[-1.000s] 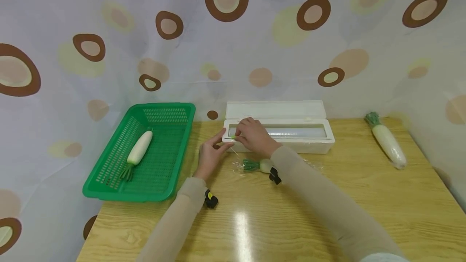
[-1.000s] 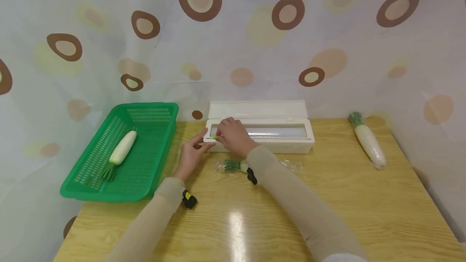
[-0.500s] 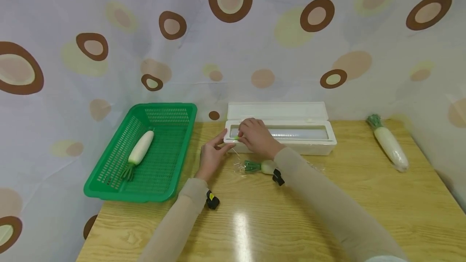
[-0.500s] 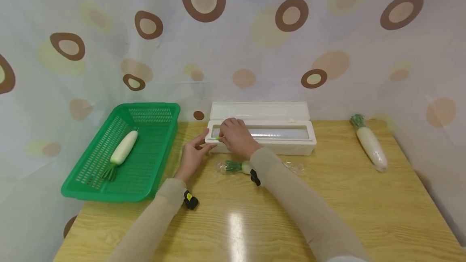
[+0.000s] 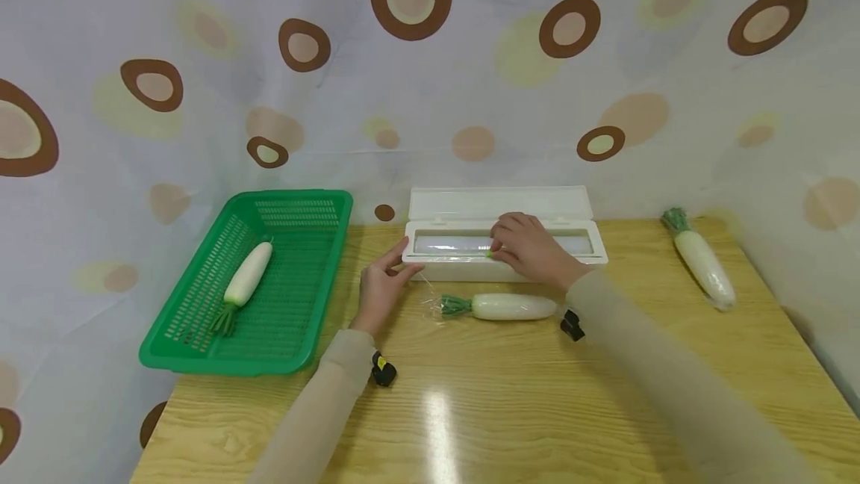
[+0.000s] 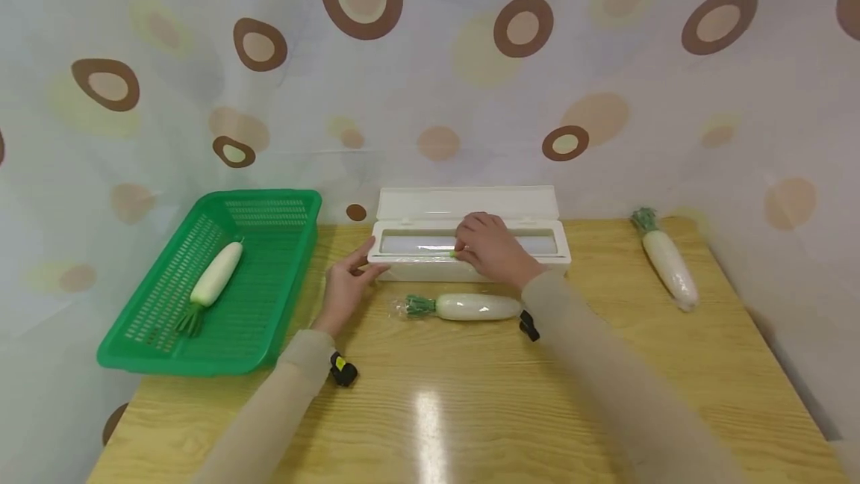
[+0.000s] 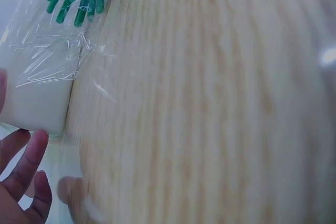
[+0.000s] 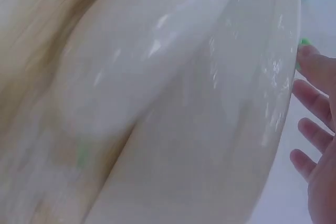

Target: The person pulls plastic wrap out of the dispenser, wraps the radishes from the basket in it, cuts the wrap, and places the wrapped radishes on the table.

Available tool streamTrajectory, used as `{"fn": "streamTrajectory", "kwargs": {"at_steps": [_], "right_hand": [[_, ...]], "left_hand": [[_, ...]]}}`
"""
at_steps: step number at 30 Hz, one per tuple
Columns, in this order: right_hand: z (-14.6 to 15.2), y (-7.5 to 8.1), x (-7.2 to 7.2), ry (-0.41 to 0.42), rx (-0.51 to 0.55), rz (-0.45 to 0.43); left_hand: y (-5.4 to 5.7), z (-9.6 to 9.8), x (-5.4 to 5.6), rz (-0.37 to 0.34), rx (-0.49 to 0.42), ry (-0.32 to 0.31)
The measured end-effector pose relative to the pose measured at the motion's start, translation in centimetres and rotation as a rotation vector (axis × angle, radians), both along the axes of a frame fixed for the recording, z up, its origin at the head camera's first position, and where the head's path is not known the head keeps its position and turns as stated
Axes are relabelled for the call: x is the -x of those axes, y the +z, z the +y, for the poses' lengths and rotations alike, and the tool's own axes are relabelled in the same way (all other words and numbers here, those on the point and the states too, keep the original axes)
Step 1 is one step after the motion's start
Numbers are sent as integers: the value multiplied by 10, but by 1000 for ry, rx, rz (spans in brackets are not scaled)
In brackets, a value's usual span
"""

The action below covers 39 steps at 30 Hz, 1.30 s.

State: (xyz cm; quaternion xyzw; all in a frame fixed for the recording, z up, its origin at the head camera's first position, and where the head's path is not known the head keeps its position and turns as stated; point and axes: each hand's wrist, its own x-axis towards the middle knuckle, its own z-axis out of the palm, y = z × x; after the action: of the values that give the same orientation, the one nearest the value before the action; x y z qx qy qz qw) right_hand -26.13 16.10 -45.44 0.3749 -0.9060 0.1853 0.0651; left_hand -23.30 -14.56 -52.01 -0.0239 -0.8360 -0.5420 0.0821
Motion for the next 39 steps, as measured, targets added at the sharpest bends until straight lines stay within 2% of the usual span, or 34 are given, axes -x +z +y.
{"fn": "streamTrajectory", "kwargs": {"at_steps": [4,10,14,17,20,26,30,36,39], "right_hand": [[37,-1,-4,-14,17,36],[90,-6,-12,-30,74,172],[118,-7,-17,-57,99,221],[133,-8,-22,-86,126,197],[145,-9,-24,-112,144,114],[159,-12,-28,-209,175,1],[161,-13,-29,-215,166,-36],[161,-9,-33,-221,175,-62],[160,-7,-35,-235,173,-120]], "left_hand": [[-3,-2,-1,11,-14,9],[-3,-2,-1,24,7,5],[-4,-2,-1,23,28,0],[-4,-3,-1,19,29,-2],[-3,-3,-1,21,23,11],[0,-1,2,7,-5,-23],[2,-1,2,-8,-18,-26],[12,-3,1,-47,36,-86],[17,-5,2,-93,46,-122]]}}
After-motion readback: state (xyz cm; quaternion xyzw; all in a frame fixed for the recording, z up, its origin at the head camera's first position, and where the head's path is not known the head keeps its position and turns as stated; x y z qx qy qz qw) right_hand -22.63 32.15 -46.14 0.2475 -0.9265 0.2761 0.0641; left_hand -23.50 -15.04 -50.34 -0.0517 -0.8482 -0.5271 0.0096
